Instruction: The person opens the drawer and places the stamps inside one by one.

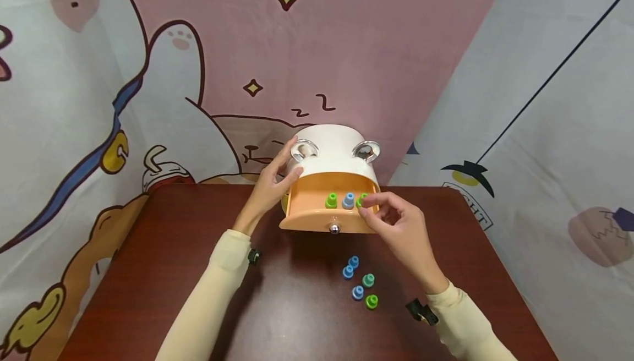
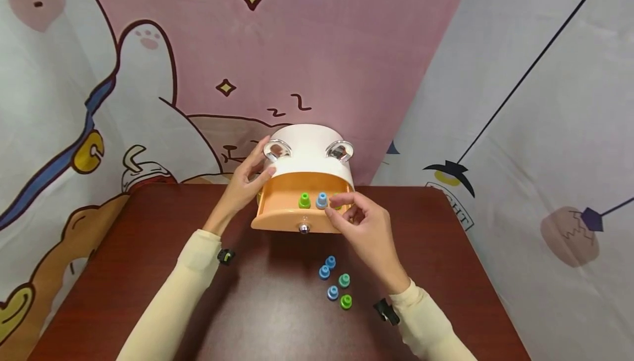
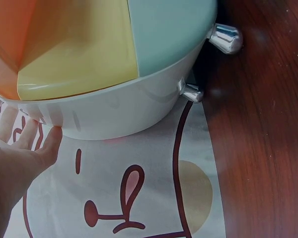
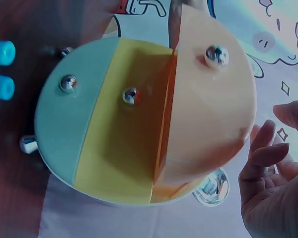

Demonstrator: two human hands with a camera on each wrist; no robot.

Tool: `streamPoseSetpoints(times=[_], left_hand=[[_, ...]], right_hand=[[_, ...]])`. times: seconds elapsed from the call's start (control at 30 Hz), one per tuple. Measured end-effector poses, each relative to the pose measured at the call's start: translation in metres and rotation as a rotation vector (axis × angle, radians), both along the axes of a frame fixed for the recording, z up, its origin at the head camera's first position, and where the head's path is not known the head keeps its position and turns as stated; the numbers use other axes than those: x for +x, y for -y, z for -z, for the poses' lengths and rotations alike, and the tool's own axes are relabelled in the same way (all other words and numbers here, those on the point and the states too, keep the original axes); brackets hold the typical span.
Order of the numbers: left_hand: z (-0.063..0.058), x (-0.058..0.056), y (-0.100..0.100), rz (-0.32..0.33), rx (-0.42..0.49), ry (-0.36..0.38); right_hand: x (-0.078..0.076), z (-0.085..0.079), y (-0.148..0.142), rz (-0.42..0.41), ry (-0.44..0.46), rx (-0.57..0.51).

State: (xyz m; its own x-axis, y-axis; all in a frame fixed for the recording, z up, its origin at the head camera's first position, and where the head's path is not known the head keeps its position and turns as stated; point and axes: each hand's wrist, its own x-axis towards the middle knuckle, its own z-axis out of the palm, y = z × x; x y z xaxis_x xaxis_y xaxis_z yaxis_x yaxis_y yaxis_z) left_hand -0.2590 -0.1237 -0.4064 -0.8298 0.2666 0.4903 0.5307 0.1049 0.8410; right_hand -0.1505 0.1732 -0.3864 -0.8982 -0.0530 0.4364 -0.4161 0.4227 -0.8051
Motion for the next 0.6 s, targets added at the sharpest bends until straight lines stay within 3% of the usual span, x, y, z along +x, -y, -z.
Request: streamPoseSetpoints(times=[0.1, 0.3, 0.6], left_hand=[[0.0, 0.0, -0.001, -0.004, -0.001, 0.014], [0.001, -0.001, -0.002, -0.003, 0.002, 0.017], [0.0, 0.0, 0.001, -0.003, -0.001, 0.006]], right_hand=[[0.011, 0.005, 0.004, 0.026, -0.037, -0.018], [0.031, 0.013, 0.011, 0.094, -0.213, -0.025], [0.041, 0.027, 0.024, 0.093, -0.164, -0.092]])
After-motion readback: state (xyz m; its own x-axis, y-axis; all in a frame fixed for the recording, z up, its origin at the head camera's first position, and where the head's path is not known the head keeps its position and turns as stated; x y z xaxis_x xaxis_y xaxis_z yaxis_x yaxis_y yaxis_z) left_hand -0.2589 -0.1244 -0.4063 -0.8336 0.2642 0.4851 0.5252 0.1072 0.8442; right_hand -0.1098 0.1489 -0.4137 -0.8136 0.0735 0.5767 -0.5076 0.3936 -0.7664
